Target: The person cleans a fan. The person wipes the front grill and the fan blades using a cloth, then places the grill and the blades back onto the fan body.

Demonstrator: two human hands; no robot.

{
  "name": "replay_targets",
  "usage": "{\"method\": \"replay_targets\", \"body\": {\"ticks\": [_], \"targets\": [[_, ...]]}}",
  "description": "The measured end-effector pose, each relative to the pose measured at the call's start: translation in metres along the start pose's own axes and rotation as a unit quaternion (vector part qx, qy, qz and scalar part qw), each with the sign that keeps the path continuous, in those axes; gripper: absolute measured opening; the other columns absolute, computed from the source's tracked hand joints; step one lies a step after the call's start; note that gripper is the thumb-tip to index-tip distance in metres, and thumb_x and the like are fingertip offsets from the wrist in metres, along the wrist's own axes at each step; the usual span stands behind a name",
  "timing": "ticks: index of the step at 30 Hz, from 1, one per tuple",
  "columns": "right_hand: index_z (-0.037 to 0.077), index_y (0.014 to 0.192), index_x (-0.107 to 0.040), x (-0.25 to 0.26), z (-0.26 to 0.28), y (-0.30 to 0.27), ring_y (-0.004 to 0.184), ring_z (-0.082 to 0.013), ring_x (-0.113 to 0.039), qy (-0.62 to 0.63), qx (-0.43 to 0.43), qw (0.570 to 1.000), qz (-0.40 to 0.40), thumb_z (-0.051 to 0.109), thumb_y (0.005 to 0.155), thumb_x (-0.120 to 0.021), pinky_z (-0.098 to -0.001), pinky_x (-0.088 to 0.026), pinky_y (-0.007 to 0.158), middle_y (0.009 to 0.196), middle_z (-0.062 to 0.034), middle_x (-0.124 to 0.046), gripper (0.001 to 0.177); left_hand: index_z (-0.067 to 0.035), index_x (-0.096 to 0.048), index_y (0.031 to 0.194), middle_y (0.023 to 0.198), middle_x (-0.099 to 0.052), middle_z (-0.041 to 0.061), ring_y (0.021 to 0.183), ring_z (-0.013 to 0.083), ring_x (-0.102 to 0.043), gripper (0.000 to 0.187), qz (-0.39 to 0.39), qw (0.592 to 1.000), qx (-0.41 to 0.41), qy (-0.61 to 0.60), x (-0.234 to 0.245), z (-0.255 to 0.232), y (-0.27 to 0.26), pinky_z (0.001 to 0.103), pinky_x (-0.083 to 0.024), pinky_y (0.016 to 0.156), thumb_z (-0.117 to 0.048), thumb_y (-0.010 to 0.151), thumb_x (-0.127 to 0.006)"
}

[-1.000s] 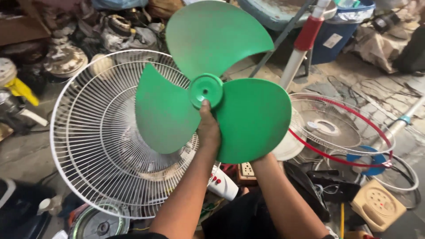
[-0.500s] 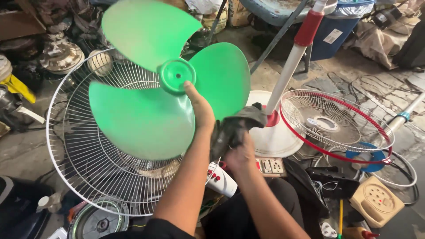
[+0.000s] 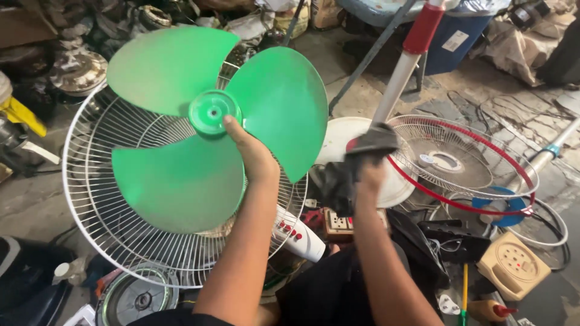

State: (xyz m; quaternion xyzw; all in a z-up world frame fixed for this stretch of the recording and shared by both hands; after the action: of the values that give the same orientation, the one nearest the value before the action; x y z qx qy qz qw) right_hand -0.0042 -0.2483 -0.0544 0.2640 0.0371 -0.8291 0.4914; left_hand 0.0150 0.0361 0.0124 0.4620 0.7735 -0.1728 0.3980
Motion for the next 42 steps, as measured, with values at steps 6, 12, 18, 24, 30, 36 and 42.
{"method": "replay_targets", "body": {"ticks": [6,12,18,24,30,36,42], "targets": [[-0.004,0.127,-0.060,-0.047,0.030,-0.065,0.109,-0.0278,-0.062,-0.190,0.178,0.953,0.158,0.007,0.085,-0.062,-0.0426,-0.052,0.096,0.120,-0.0177,-0.064,0.044,0.005,-0.038,0.152,0.151,-0.048,0.019,0.135,0.0286,-0.052,0.084,0.018,0.987,-0.076,0.142,-0.017,0.018,-0.009,0.038,-0.039,0.116,-0.065,0.106,-0.032],[-0.001,0.118,-0.068,-0.095,0.047,-0.085,0.131,-0.0528,-0.039,-0.489,0.301,0.799,0.178,0.010,0.071,-0.078,-0.0541,-0.034,0.112,0.148,-0.0309,-0.040,0.049,0.007,-0.040,0.150,0.146,-0.048,0.020,0.128,0.0288,-0.051,0.080,0.081,0.993,-0.007,0.083,-0.017,0.070,0.006,0.040,-0.041,0.113,-0.061,0.107,-0.032],[0.001,0.126,-0.063,-0.135,0.067,-0.067,0.139,-0.0523,-0.041,-0.498,0.341,0.768,0.217,0.011,0.089,-0.065,-0.0523,-0.036,0.118,0.157,-0.0298,-0.041,0.039,0.003,-0.034,0.152,0.150,-0.045,0.017,0.133,0.0285,-0.049,0.080,0.002,0.993,-0.070,0.094,-0.039,0.041,0.038,0.041,-0.041,0.114,-0.062,0.105,-0.035],[-0.002,0.139,-0.056,-0.165,0.122,-0.109,0.136,-0.0574,-0.035,-0.429,0.352,0.782,0.285,0.014,0.084,-0.067,-0.0606,-0.029,0.117,0.147,-0.0337,-0.042,0.059,-0.004,-0.039,0.152,0.146,-0.050,0.014,0.126,0.0307,-0.054,0.086,0.090,0.990,0.048,-0.094,-0.063,-0.021,0.017,0.046,-0.047,0.109,-0.069,0.096,-0.043],[-0.008,0.124,-0.061,-0.156,0.067,-0.117,0.132,-0.0550,-0.041,-0.445,0.452,0.720,0.283,0.008,0.077,-0.067,-0.0630,-0.029,0.118,0.135,-0.0350,-0.052,0.051,-0.003,-0.020,0.162,0.168,-0.022,0.017,0.150,0.0307,-0.033,0.086,0.012,0.993,-0.075,0.093,-0.028,-0.005,0.039,0.045,-0.027,0.124,-0.066,0.105,-0.033],[-0.001,0.108,-0.073,-0.149,0.074,-0.136,0.123,-0.0442,-0.053,-0.355,0.545,0.711,0.268,0.004,0.079,-0.067,-0.0548,-0.046,0.105,0.128,-0.0190,-0.061,0.030,0.001,-0.037,0.151,0.149,-0.045,0.021,0.126,0.0388,-0.049,0.086,-0.030,0.962,0.150,-0.224,-0.019,-0.015,0.011,0.049,-0.040,0.111,-0.068,0.099,-0.029],[0.015,0.086,-0.068,-0.109,0.079,-0.124,0.105,-0.0366,-0.055,-0.380,0.648,0.581,0.313,0.017,0.068,-0.073,-0.0550,-0.041,0.082,0.112,-0.0128,-0.066,0.019,0.000,-0.044,0.148,0.141,-0.059,0.016,0.123,0.0251,-0.060,0.084,0.013,0.997,0.016,-0.079,-0.018,-0.047,0.003,0.038,-0.048,0.103,-0.068,0.100,-0.033]]}}
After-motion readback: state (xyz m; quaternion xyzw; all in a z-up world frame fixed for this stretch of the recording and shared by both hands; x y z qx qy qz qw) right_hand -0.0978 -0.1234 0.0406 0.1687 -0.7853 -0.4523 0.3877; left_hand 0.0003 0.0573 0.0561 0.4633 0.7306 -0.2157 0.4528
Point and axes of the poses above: each hand's wrist, its own y-axis towards the middle knuckle, its own x-axis out of the back of the hand, z = x × y, the point moved 5 cm from there along y, towards the middle knuckle
